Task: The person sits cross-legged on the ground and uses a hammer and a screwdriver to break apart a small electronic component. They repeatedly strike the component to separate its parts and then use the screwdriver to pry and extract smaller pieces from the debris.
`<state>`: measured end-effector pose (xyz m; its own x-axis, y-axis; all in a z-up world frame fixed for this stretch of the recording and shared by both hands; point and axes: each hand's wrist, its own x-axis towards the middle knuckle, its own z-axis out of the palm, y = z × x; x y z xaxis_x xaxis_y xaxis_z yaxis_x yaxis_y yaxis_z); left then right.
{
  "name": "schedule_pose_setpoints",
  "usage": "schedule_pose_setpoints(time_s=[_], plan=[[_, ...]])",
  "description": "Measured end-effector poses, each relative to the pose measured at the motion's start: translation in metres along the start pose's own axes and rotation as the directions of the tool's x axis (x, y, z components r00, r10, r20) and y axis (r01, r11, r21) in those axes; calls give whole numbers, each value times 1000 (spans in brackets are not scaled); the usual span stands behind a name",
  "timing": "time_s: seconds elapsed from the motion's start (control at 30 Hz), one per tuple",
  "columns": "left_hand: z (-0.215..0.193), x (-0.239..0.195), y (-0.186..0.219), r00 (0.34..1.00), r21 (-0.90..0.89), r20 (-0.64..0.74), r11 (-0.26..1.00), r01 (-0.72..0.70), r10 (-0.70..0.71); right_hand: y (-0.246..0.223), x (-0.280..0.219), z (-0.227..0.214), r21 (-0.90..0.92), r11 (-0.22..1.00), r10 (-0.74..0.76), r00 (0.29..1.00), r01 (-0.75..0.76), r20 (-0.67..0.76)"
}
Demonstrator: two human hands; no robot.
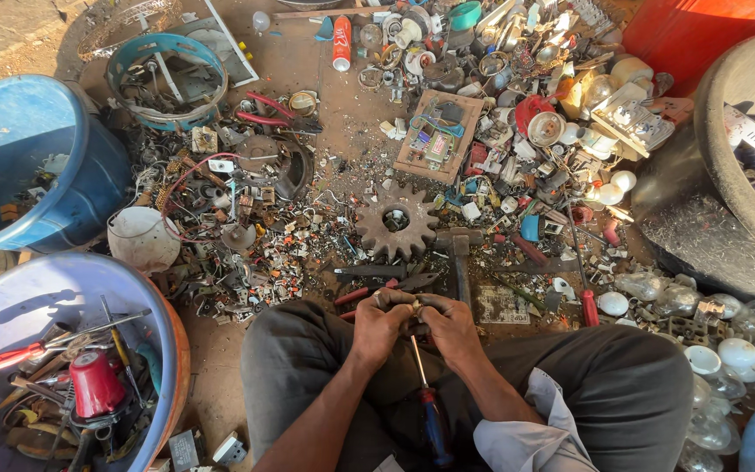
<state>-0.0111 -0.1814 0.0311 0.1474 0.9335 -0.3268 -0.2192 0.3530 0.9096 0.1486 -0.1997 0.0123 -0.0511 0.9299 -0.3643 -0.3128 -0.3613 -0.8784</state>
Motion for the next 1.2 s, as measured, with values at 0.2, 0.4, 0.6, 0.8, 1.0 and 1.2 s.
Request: schedule_pose_setpoints(time_s=[0.2,0.4,0.6,0.8,1.0,1.2], plan=[[-5,8,-7,997,-100,-35,993,60,-64,-20,-5,9,144,985,89,995,-95,46],[-7,11,-13,997,-146,-56,988,46,-55,-30,-8,15,5,998,63,998,-63,4],[-3,13,-12,999,56,-41,998,8,-6,-15,-4,11,-420,879,-253,967,226,-9],[10,10,-12,940,354,-129,900,-255,317,0,0,7,-443,883,-246,958,158,-148],[1,19,-19,971,386,-230,922,31,64,-1,4,0,-296,944,-162,986,142,-42],[-8,30,-27,979,-38,-129,988,153,-156,-4,9,-2,-234,965,-108,992,120,63]])
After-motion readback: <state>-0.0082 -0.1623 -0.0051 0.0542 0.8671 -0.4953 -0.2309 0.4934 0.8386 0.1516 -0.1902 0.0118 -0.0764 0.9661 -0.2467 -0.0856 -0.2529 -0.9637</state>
